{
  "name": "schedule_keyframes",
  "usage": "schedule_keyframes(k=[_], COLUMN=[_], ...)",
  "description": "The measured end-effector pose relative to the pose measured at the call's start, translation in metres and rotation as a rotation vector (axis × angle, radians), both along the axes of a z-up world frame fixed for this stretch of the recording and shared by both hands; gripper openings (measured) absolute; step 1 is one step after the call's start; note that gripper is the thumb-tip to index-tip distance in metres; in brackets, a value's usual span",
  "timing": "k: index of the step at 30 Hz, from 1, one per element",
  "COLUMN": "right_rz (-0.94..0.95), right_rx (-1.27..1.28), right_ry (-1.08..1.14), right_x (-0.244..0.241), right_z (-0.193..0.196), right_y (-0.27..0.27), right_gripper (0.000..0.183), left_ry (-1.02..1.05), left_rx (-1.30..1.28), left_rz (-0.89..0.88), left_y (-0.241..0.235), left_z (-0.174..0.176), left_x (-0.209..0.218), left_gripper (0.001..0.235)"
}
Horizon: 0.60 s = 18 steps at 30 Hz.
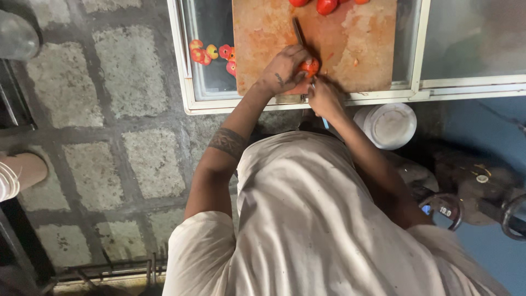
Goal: The person repeatedly picks tomatoes from a metal bowl and cuts them into halves or quarters on a wooden cutting board using a knife. The cut pieces are placed on the board or pushed aside as the task continues.
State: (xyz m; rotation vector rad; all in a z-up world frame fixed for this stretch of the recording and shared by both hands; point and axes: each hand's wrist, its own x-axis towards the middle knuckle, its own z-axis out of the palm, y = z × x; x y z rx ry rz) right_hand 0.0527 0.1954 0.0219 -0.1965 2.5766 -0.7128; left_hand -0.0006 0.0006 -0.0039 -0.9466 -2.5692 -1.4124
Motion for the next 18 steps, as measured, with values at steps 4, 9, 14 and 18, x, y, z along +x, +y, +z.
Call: schedule_keyframes(k=[4,9,14,18], right_rz=[-0.064,-0.070,-0.016,-0.016], right_rx=[-0.036,-0.117,-0.108,-0.008], right_ry=[-0.043,-0.246,-0.341,-0.450], right_x=[-0.009,-0.027,-0.029,0.023], right_z=[-0.003,0.035,0.056,0.081], right_y=[0.006,0.006,0.000,0.035], right_gripper=[0.035,0.035,0.032,0.040], left_ry=[-0.062,-0.101,-0.046,-0.044], left_rx=[0.055,0.078,0.083,0.083], left_rz=[-0.002,0.008,0.009,0.008], left_y=[-0.003,-0.002,-0.004,-0.005], left_z=[0.004,0.001,-0.003,-0.003], left_x=[0.001,0.002,0.000,0.002], left_gripper=[0.039,0.035,0.038,0.042])
